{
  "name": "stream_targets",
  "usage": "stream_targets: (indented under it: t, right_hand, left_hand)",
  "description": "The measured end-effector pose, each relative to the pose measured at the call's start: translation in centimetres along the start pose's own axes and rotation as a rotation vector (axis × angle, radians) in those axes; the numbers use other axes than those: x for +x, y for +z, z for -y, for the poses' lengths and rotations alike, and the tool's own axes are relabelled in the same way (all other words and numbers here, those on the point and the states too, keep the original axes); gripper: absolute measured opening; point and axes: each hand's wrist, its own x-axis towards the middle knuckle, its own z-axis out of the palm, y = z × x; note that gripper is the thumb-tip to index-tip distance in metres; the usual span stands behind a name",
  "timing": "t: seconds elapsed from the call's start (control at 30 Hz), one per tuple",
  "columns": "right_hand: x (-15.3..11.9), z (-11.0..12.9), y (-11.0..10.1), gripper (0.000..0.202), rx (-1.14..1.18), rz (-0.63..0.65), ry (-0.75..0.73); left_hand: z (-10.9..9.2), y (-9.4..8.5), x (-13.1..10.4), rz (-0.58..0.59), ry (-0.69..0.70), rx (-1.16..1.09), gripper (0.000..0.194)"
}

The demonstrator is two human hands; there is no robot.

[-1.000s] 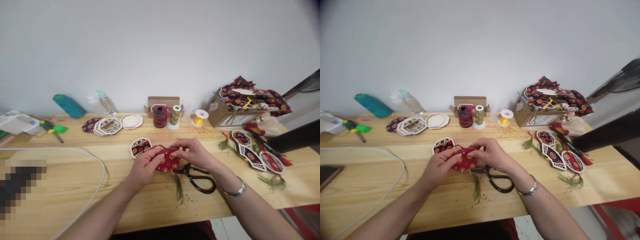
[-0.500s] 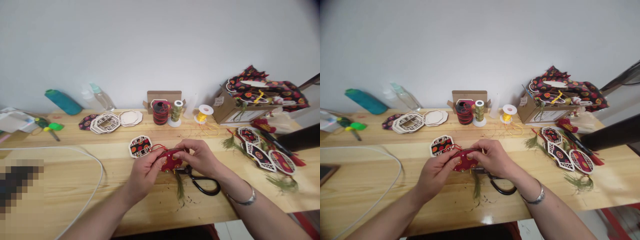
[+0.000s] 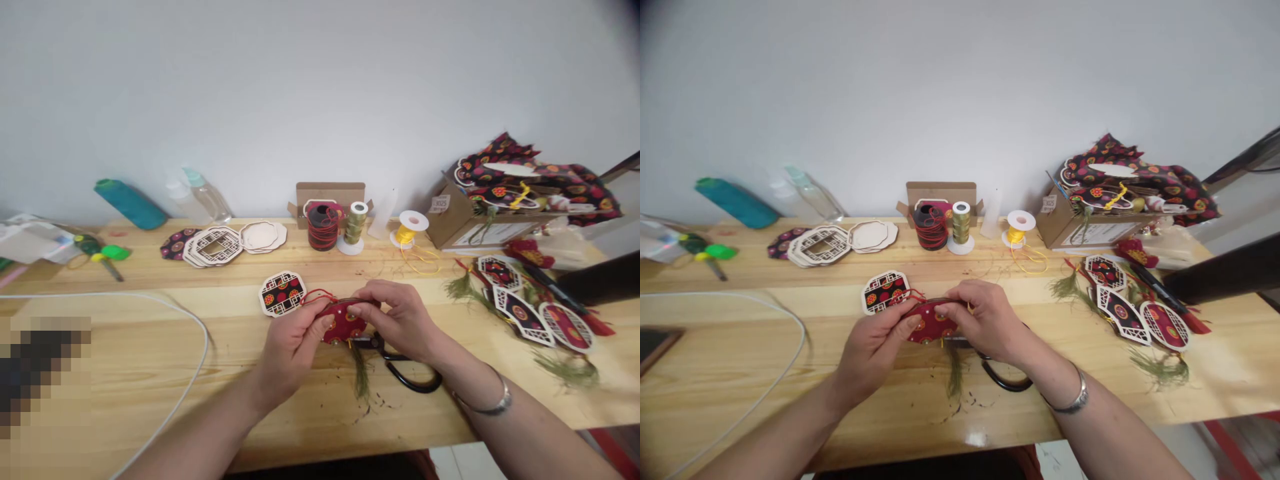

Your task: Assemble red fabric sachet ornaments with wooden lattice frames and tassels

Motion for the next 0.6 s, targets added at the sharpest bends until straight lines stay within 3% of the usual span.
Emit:
stream_targets:
  t: [0.6]
  right_hand:
    - [-0.26, -0.12, 0.16, 0.024, -0.063, -0.013, -0.049]
  left_hand:
    - [0.32, 0.14, -0.31, -0.019, 0.05, 0.038, 0.024]
